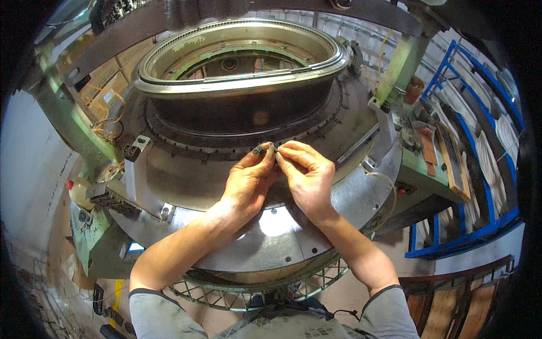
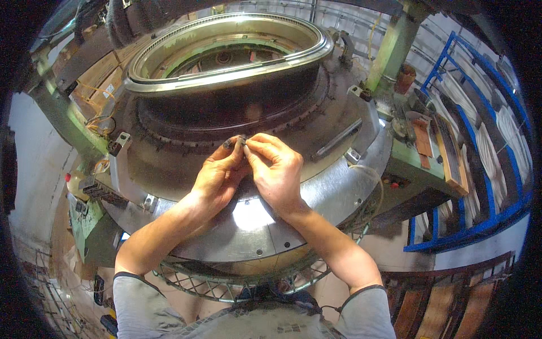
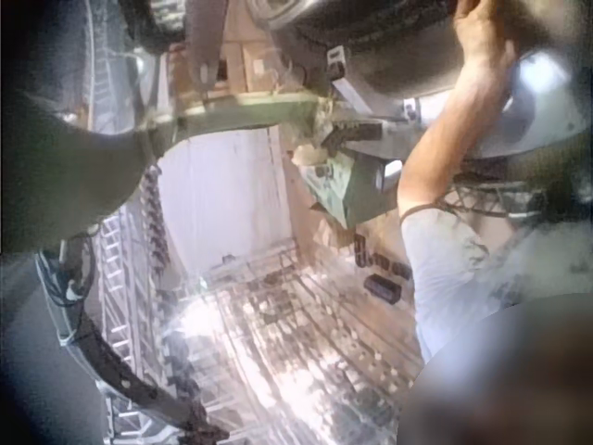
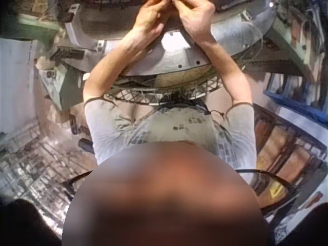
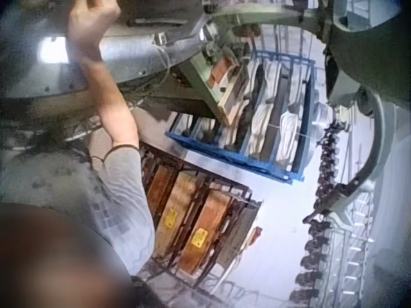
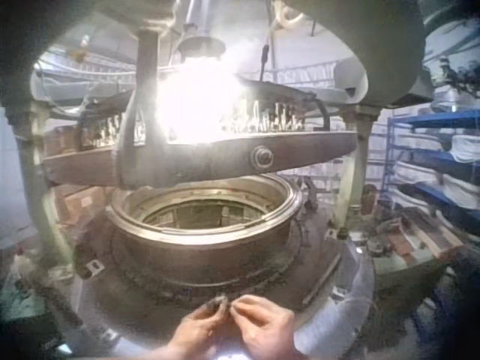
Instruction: The person repeatedly picks small dark components from a wooden tray and places them into slots around the rim of a large circular metal machine. The person handles the components one at a time, positioning each into place along the circumference.
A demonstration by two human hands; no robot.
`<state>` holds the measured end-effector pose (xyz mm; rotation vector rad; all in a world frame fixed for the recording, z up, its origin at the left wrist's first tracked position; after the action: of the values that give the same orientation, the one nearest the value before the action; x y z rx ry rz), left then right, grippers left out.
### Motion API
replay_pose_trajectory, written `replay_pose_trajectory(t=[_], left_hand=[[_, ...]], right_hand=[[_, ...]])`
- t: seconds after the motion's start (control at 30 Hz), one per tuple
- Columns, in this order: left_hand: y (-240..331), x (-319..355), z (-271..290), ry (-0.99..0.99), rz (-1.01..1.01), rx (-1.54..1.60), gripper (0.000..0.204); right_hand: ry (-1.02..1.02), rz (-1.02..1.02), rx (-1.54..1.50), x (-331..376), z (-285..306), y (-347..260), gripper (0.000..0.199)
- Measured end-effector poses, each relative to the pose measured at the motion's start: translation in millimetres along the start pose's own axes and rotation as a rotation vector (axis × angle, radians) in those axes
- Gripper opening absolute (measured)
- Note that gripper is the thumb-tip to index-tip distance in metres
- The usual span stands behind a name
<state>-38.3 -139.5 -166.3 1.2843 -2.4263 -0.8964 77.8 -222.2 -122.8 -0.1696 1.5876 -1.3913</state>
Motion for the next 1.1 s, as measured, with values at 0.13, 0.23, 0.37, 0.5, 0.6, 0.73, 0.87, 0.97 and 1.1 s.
replay_pose_trajectory(t=[0.13,0.23,0.37,0.5,0.6,0.73,0.87,0.97,1.1], left_hand=[[0,1,4,-0.017,0.031,0.042,0.018],[1,-4,4,-0.015,0.042,0.05,0.016],[4,-4,4,0.0,0.035,0.006,0.015],[4,-3,3,-0.055,0.062,-0.062,0.015],[2,-4,4,-0.042,0.077,-0.026,0.014],[-1,-3,5,-0.021,0.081,-0.035,0.014],[0,-2,5,-0.034,0.076,-0.08,0.015],[3,-3,4,-0.039,0.035,-0.124,0.014],[7,-3,3,-0.029,0.027,-0.254,0.016]], right_hand=[[0.007,0.141,0.18,2,-1,-8,0.014],[0.016,0.28,0.385,2,3,-13,0.018],[0.018,0.249,0.42,4,5,-15,0.017],[0.061,0.2,0.456,6,6,-11,0.013],[0.051,0.203,0.452,7,6,-9,0.009],[0.066,0.232,0.506,9,4,-9,0.009],[0.056,0.201,0.511,10,3,-9,0.008],[0.041,0.162,0.525,10,3,-7,0.008],[-0.021,0.061,0.479,9,3,-3,0.01]])
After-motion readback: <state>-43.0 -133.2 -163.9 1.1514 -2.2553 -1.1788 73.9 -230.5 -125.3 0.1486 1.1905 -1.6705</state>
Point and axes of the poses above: each hand's wrist, its own x-axis away from the middle knuckle, its own z-axis out of the back of the hand, y = z × x, the point moved 2 cm from there along -x, towards the middle knuckle, and after that the axes turned 9 degrees about -z, right-handed, at the moved point
